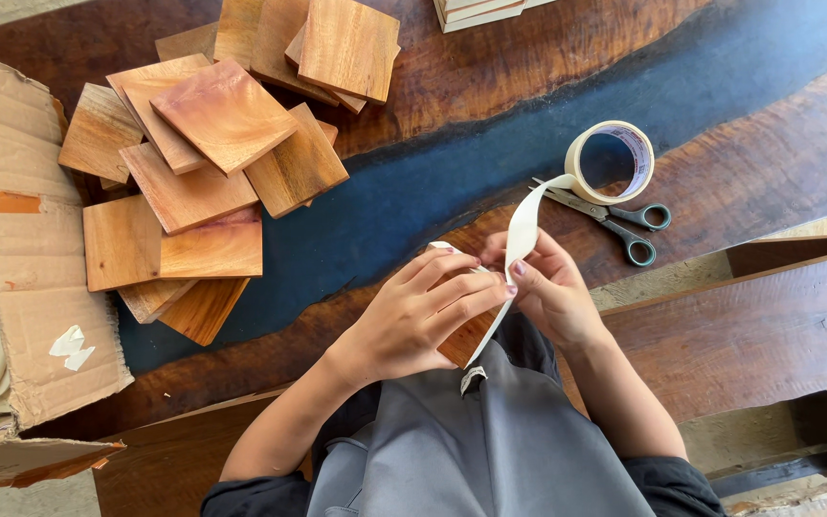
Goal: The person applies masking tape to the edge of square wood blocks by hand, smoothing the tape onto the side of each block using their fingers and a roll of tape.
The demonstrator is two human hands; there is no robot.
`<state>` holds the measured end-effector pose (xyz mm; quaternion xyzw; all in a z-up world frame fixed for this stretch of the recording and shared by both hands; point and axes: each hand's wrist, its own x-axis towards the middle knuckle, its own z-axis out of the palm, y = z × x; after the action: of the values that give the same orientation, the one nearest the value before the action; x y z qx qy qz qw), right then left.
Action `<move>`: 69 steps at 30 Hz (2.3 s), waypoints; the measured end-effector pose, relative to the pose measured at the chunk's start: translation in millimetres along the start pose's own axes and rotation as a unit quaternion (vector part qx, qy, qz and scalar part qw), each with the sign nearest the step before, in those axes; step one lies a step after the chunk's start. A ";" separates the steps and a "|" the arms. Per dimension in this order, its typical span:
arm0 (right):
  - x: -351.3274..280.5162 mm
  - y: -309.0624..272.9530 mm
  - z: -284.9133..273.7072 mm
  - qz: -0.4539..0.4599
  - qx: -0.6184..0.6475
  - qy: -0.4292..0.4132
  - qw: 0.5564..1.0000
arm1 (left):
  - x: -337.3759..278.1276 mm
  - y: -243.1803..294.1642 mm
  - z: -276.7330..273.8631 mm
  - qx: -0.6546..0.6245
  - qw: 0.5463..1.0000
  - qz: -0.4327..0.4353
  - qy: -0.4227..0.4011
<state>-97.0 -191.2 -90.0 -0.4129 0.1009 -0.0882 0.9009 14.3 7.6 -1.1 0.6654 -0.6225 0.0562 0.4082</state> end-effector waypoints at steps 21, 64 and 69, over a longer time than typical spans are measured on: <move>-4.7 -34.4 25.1 -0.090 -0.191 -0.049 0.976 | -28.9 -14.4 36.8 -0.114 0.984 -0.032 0.133; 19.8 -5.4 44.5 -0.146 -0.175 0.001 0.974 | -26.4 -23.1 4.0 -0.195 0.968 -0.138 0.078; 20.1 7.5 31.3 -0.134 -0.178 0.028 0.975 | -31.0 -22.8 5.8 -0.221 0.959 -0.158 0.077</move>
<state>-69.0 -168.5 -78.0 -0.5736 0.0836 -0.2002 0.7899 24.9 25.8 -33.8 0.6423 -0.4730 -0.0973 0.5952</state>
